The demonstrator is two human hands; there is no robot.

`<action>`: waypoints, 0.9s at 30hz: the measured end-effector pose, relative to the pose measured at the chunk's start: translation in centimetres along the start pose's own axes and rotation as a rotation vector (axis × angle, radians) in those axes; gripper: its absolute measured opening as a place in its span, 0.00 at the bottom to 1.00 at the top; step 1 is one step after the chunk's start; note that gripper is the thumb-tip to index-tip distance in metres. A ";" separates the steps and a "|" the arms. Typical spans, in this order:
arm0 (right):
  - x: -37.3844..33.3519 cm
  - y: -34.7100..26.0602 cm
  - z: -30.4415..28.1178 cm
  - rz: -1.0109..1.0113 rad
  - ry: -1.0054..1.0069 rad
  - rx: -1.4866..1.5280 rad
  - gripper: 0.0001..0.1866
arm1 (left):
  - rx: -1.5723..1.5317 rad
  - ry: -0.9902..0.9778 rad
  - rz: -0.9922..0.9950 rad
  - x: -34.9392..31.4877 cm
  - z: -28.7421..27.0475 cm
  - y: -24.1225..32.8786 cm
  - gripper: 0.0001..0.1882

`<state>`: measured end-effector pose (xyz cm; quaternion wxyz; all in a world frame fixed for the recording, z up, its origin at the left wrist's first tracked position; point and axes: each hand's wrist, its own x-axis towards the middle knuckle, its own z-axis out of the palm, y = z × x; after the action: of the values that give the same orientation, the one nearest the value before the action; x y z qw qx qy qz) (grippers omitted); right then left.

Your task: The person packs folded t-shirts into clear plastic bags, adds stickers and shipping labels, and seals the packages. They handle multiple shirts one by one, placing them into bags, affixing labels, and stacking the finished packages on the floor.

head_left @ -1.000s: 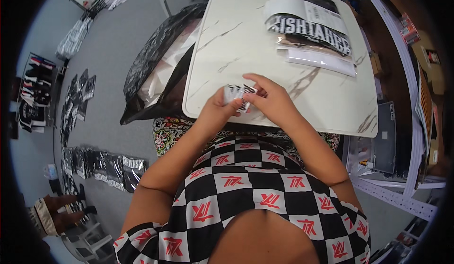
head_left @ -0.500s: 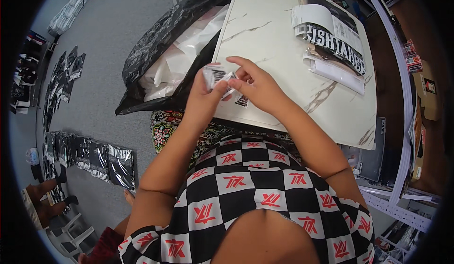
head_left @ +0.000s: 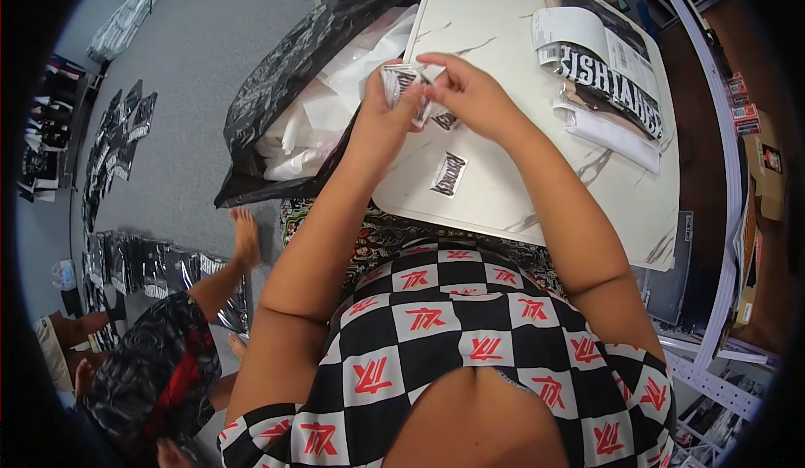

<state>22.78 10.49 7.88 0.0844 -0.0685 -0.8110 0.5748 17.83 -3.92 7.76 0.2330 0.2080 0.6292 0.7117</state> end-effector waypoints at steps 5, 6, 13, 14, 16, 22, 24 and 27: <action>2.2 2.7 -3.3 -0.069 0.365 -0.624 0.20 | -0.128 -0.020 -0.132 0.4 -0.4 1.2 0.25; 2.0 3.2 -4.0 -0.100 0.417 -0.763 0.20 | -0.107 -0.060 -0.145 0.2 0.2 1.4 0.25; -8.6 -2.1 -5.3 -0.220 0.195 0.087 0.12 | 0.080 -0.415 -0.045 -3.1 8.2 2.7 0.27; -11.1 -2.9 -6.2 -0.224 0.250 0.022 0.11 | 0.133 -0.461 -0.039 -3.6 9.6 2.4 0.27; -15.5 -2.1 -8.1 -0.214 0.434 -0.038 0.10 | 0.198 -0.628 -0.031 -5.0 13.6 2.5 0.26; -29.9 1.8 -16.7 -0.168 0.988 0.129 0.11 | 0.453 -1.025 0.244 -7.4 22.1 0.1 0.29; -35.4 3.6 -21.1 -0.012 1.423 0.217 0.13 | 0.543 -1.079 0.441 -6.7 22.6 -1.6 0.29; -45.9 13.7 -27.1 0.243 1.774 0.014 0.14 | 0.668 -1.069 0.534 -6.5 22.2 -3.2 0.24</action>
<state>73.65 30.45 1.10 0.6195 -0.5726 -0.4309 0.3204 36.35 10.26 7.24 0.2516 0.7394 0.5408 0.3122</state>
